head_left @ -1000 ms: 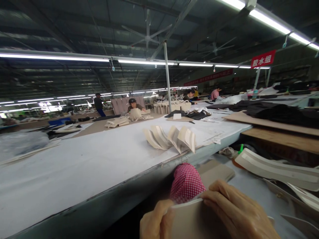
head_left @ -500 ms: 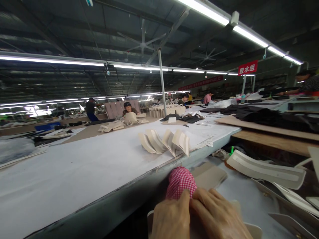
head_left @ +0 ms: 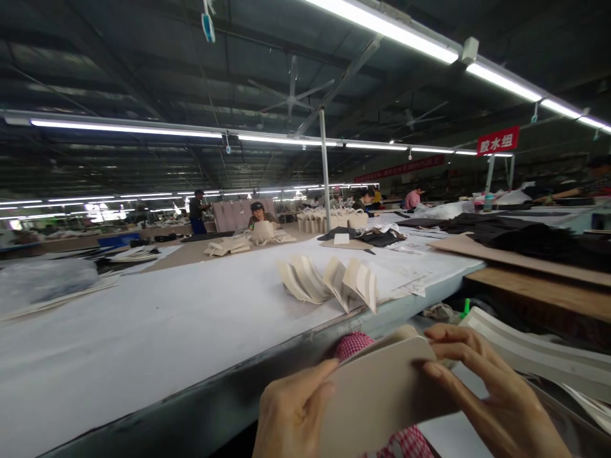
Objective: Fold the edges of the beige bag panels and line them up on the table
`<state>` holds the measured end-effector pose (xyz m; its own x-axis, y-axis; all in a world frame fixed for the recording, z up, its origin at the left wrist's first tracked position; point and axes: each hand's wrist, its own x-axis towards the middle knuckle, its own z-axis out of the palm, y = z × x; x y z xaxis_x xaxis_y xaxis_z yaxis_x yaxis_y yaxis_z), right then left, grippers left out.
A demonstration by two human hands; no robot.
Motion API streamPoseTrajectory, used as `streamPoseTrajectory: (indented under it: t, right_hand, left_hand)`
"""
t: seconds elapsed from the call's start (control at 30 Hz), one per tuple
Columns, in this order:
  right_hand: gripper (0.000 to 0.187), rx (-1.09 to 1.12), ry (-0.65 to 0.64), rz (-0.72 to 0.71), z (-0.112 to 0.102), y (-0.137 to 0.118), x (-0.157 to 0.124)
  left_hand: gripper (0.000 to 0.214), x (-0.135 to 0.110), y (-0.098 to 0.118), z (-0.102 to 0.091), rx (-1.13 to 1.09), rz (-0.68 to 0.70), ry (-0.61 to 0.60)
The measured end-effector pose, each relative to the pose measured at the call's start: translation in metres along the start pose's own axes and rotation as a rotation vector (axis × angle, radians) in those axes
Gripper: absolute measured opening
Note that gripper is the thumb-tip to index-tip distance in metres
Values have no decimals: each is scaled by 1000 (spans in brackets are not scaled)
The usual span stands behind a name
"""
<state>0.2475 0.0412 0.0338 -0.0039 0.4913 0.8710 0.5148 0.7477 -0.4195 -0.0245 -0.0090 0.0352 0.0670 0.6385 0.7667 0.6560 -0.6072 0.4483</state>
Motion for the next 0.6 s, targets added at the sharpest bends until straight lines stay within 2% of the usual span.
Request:
streamPoseTrajectory:
  t: [0.17, 0.23, 0.33, 0.43, 0.6]
  right_hand:
    - [42, 265, -182, 436, 0, 8, -5]
    - [45, 368, -200, 566, -2, 6, -5]
    - [45, 502, -196, 656, -3, 4, -3]
    - [44, 591, -205, 685, -1, 6, -4]
    - [43, 577, -172, 722, 1, 7, -8]
  left_hand:
    - [32, -5, 7, 0, -64, 25, -82]
    - [34, -7, 8, -1, -90, 34, -145]
    - [37, -10, 8, -4, -113, 23, -208]
    - [36, -14, 6, -4, -144, 24, -242]
    - [33, -20, 3, -4, -252, 82, -243]
